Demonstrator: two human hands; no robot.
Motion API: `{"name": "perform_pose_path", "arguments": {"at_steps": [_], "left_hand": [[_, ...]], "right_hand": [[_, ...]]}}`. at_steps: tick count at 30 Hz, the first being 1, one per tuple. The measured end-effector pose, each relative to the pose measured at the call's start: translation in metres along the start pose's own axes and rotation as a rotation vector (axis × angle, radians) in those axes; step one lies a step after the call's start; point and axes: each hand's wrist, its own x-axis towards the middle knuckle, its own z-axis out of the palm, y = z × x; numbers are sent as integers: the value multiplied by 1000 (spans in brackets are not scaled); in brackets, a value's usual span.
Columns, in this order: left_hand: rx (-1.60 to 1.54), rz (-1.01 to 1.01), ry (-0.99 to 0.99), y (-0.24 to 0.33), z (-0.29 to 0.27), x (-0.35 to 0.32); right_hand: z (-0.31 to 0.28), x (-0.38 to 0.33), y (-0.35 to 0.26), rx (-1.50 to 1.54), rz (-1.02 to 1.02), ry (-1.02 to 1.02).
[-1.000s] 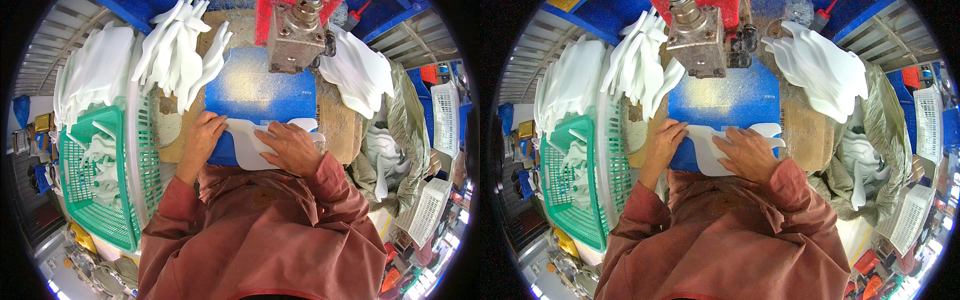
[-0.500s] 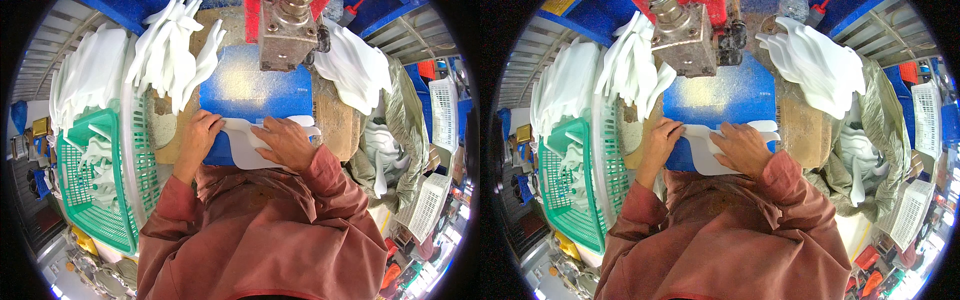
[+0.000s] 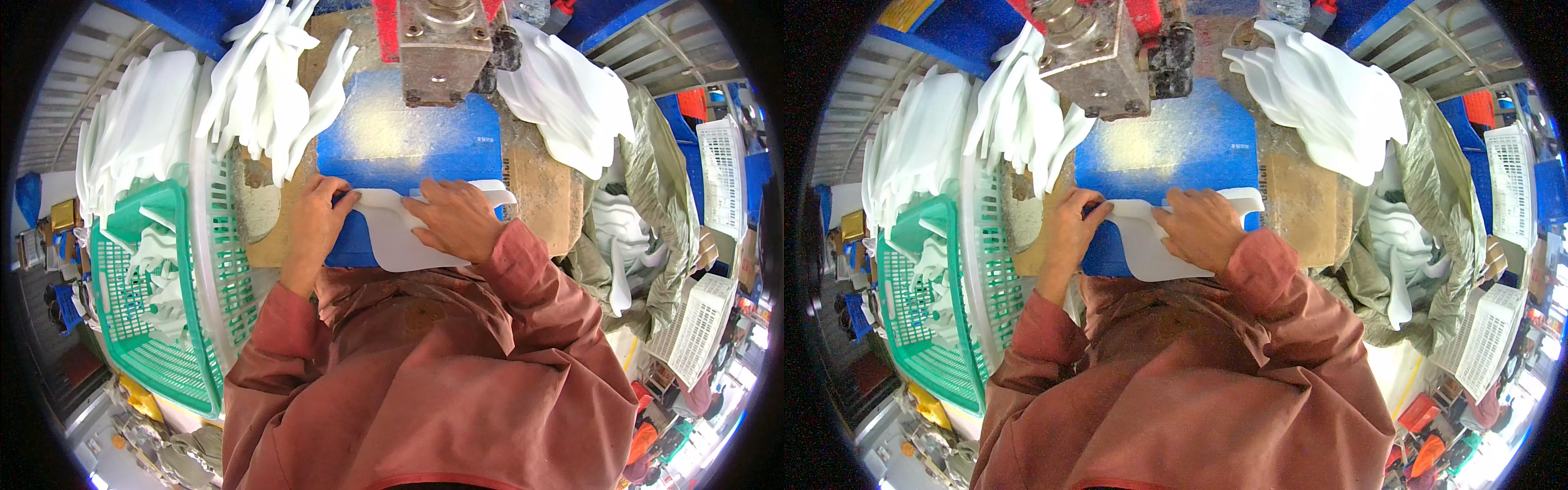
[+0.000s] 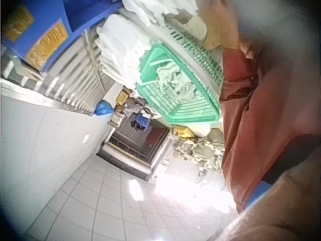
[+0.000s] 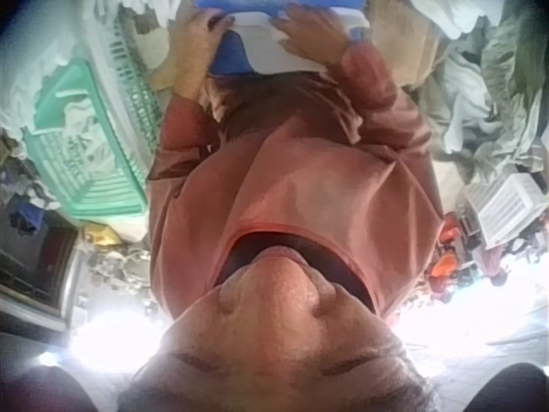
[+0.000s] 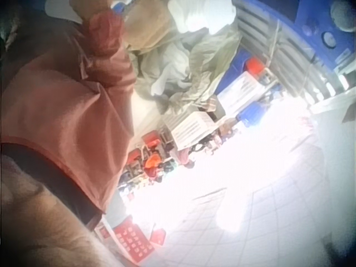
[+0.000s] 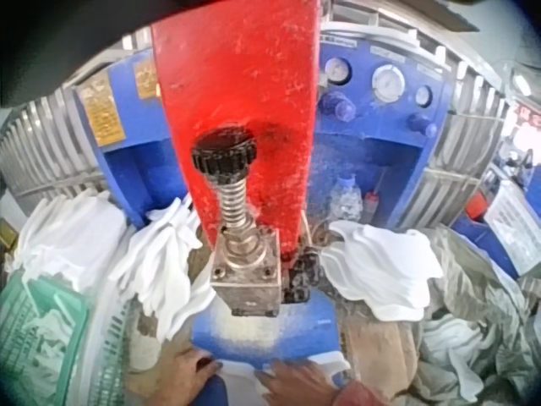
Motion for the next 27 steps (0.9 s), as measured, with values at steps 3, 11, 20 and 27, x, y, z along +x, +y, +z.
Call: {"name": "perform_pose_path", "arguments": {"at_steps": [3,11,20,27], "left_hand": [[-53,-67,-3,6,-9,-1],[121,274,-154,47,17,4],[128,241,-155,44,29,1],[67,271,-117,48,27,-11]], "right_hand": [[3,2,-1,-11,14,11],[-1,5,-3,-127,-19,-29],[-36,-74,19,381,380,295],[-11,-77,25,551,543,514]]}}
